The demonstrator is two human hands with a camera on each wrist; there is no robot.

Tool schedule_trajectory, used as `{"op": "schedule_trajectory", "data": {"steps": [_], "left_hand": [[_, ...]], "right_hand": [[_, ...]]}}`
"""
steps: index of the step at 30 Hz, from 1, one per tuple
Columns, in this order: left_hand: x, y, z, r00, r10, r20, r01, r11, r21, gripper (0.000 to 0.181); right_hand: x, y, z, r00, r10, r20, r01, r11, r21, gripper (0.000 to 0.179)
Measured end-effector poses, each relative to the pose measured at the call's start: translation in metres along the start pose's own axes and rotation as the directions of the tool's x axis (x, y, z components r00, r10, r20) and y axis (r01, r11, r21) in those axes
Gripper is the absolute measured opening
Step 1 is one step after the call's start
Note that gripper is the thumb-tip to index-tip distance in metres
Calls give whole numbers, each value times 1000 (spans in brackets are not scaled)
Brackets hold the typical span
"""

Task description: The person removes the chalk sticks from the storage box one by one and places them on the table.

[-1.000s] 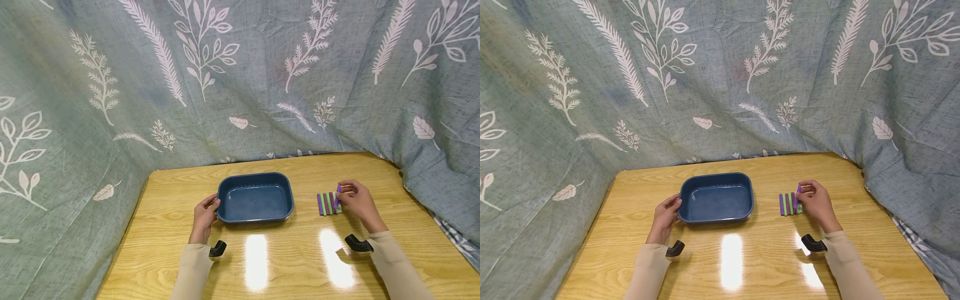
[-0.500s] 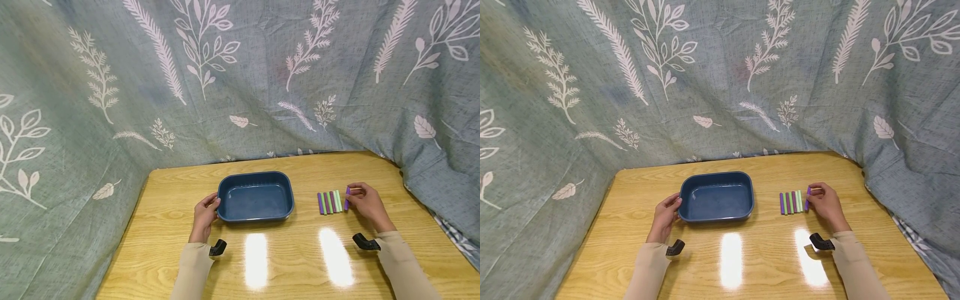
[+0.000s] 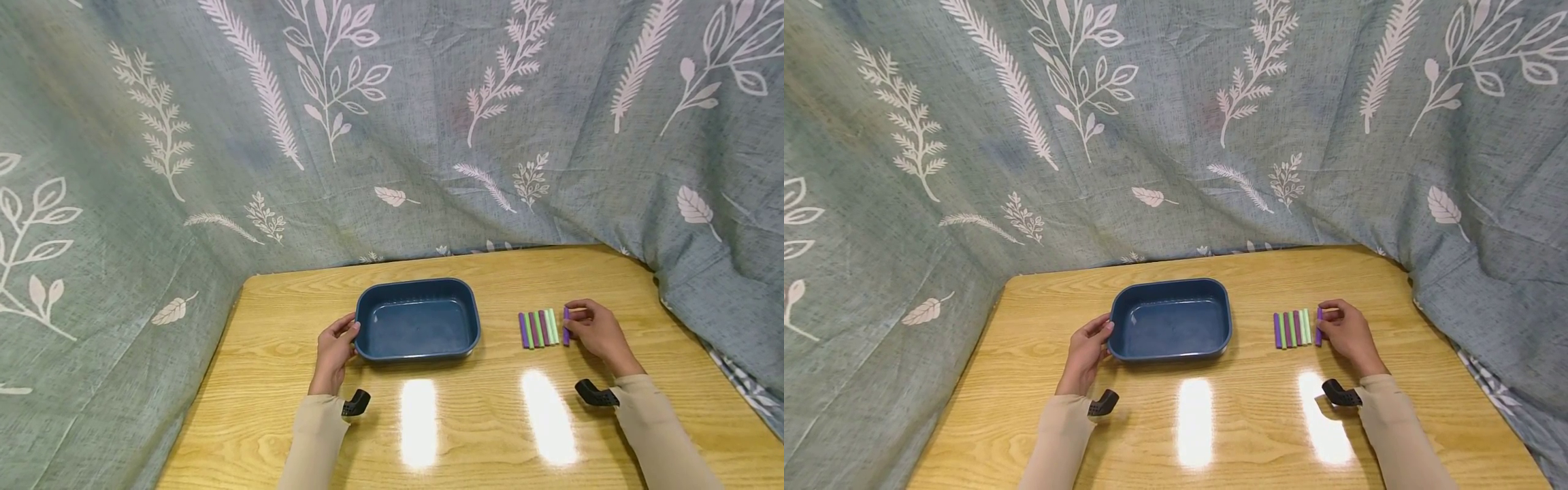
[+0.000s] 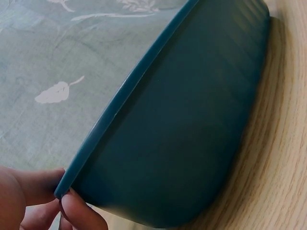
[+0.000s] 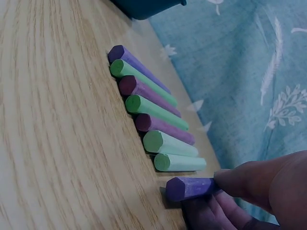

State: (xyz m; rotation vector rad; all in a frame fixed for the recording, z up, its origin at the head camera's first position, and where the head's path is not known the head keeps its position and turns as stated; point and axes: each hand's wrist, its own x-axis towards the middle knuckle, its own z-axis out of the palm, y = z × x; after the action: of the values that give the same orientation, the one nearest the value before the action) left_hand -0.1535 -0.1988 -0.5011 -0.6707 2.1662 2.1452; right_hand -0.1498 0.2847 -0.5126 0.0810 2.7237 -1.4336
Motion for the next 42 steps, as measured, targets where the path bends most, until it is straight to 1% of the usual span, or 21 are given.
{"op": "schedule_trajectory", "data": {"steps": [7, 14, 22, 32, 42], "left_hand": [[-1, 1, 0, 1000, -7, -2, 7, 1000, 0, 36], [0, 1, 1, 1000, -2, -7, 2, 1000, -5, 35], [0, 0, 0, 1000, 6, -3, -6, 1000, -5, 35], [1, 0, -1, 1000, 9, 0, -9, 1000, -12, 34], [2, -2, -1, 999, 36, 19, -35, 999, -41, 35]], "right_hand": [[0, 0, 1, 1000, -7, 4, 7, 1000, 9, 41], [1, 1, 3, 1000, -26, -9, 26, 999, -39, 40], [2, 3, 5, 999, -36, 2, 36, 999, -31, 38], [-1, 2, 3, 999, -47, 20, 47, 998, -47, 37], [-8, 3, 3, 999, -49, 18, 51, 994, -98, 37]]}}
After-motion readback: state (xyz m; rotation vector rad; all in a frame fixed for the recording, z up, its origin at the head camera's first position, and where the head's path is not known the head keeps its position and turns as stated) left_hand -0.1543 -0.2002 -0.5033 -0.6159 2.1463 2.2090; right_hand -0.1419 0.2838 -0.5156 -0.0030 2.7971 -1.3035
